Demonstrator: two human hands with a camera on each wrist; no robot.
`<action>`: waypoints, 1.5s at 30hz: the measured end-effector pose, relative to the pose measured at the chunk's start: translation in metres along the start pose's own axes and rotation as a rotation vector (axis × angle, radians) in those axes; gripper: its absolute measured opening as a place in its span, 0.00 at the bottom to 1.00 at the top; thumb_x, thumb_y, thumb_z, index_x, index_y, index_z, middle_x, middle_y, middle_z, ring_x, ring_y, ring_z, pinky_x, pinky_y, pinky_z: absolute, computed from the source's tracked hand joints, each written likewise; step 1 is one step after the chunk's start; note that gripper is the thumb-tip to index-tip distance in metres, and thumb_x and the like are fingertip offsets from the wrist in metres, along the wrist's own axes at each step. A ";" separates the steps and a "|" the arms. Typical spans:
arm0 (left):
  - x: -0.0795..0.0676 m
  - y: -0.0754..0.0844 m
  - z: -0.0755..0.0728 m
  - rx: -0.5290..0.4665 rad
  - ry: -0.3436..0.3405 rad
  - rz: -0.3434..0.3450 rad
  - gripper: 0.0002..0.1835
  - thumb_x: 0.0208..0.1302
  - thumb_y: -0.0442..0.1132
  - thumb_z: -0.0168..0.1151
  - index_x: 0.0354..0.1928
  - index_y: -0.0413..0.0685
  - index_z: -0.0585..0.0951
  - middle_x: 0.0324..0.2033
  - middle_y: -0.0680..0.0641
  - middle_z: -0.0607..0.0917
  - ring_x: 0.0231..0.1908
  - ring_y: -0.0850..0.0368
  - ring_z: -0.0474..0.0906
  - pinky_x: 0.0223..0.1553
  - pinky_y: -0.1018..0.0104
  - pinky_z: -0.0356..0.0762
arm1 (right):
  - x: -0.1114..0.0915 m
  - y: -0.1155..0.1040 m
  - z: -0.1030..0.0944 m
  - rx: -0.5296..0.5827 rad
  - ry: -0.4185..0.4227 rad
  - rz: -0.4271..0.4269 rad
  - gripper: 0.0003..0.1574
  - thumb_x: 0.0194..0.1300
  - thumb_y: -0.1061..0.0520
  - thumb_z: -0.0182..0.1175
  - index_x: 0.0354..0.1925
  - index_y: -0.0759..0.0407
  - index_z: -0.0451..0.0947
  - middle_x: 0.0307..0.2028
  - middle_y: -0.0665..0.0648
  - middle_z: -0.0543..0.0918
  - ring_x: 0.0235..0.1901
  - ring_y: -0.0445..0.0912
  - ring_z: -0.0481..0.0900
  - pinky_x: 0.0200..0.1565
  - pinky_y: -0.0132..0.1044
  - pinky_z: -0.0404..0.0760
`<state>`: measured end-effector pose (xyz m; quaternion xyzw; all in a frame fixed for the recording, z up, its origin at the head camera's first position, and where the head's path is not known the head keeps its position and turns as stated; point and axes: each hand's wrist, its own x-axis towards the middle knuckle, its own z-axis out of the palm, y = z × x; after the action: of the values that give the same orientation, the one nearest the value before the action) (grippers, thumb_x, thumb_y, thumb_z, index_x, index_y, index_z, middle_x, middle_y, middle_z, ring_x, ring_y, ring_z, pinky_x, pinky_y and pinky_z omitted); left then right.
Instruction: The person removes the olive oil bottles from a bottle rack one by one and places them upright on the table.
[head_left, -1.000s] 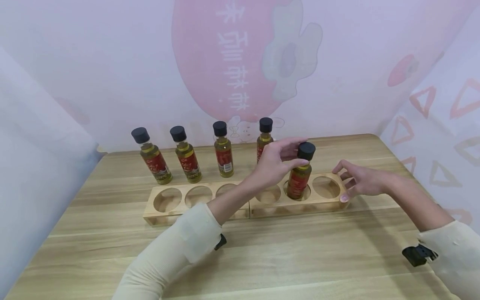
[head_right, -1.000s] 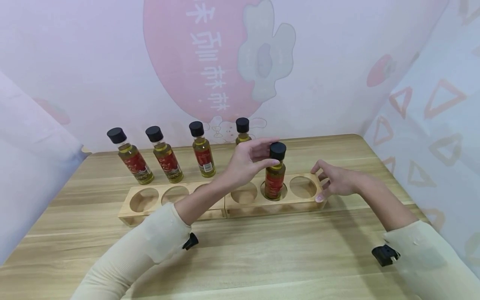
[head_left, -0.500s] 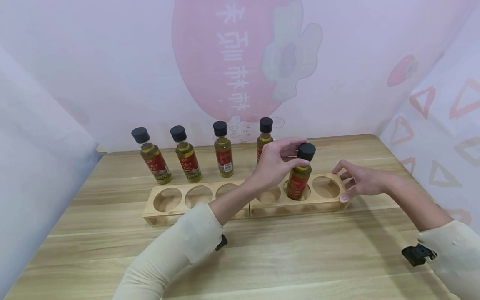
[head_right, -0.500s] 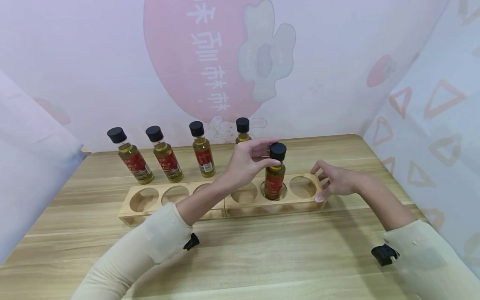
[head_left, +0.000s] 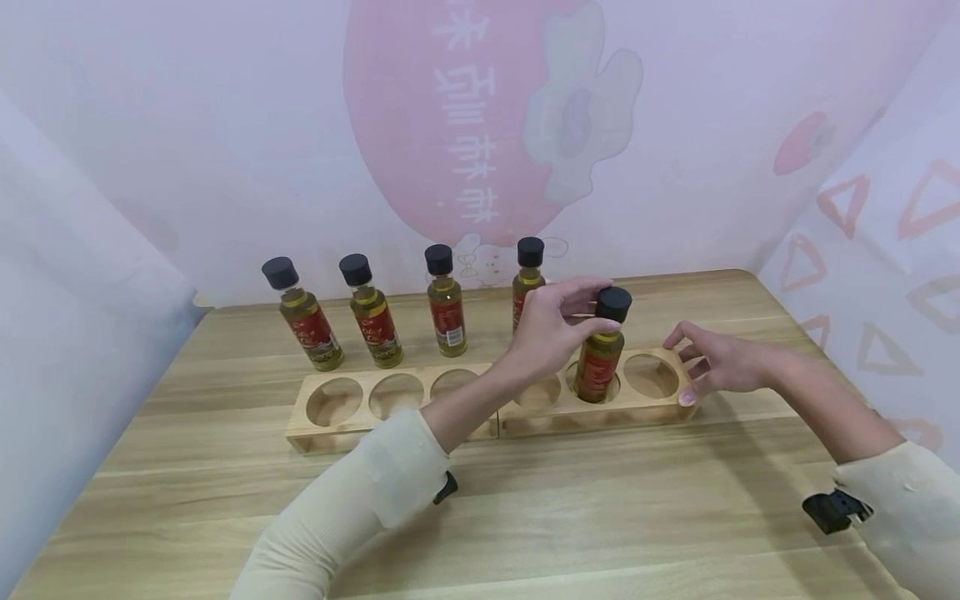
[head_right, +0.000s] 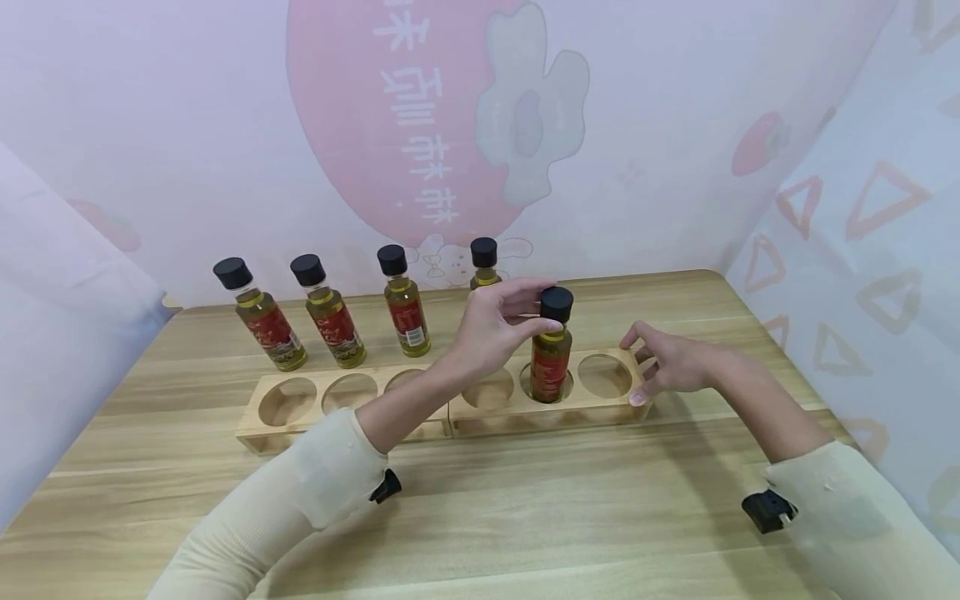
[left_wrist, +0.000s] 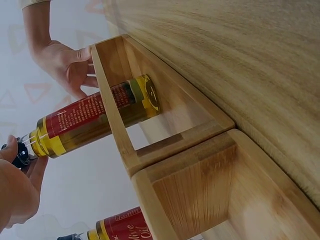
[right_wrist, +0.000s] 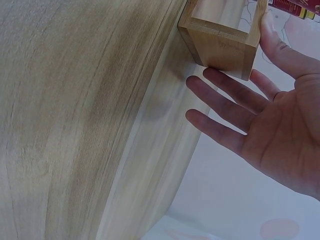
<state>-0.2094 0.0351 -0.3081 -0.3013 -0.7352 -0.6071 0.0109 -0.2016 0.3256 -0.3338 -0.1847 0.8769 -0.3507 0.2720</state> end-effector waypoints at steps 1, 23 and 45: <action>0.000 0.000 0.000 0.001 0.002 0.001 0.25 0.61 0.30 0.75 0.62 0.39 0.83 0.53 0.40 0.89 0.48 0.54 0.89 0.49 0.71 0.86 | 0.000 0.000 0.000 -0.002 -0.002 -0.001 0.48 0.61 0.57 0.76 0.63 0.68 0.53 0.63 0.87 0.68 0.60 0.75 0.75 0.56 0.58 0.84; 0.006 0.005 -0.002 -0.038 0.062 0.079 0.27 0.59 0.28 0.76 0.62 0.35 0.82 0.50 0.37 0.89 0.49 0.51 0.89 0.48 0.71 0.86 | 0.000 -0.003 0.000 0.017 0.005 0.014 0.48 0.61 0.61 0.76 0.64 0.70 0.53 0.63 0.87 0.68 0.60 0.74 0.76 0.57 0.59 0.83; 0.010 0.015 -0.011 -0.040 0.105 0.070 0.27 0.61 0.29 0.75 0.63 0.34 0.81 0.52 0.35 0.88 0.48 0.47 0.89 0.52 0.69 0.86 | -0.001 -0.003 0.000 -0.025 0.011 0.012 0.46 0.62 0.63 0.74 0.63 0.71 0.53 0.62 0.89 0.67 0.60 0.77 0.75 0.57 0.62 0.82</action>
<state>-0.2147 0.0313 -0.2882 -0.2947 -0.7103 -0.6360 0.0649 -0.2004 0.3236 -0.3317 -0.1809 0.8838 -0.3391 0.2668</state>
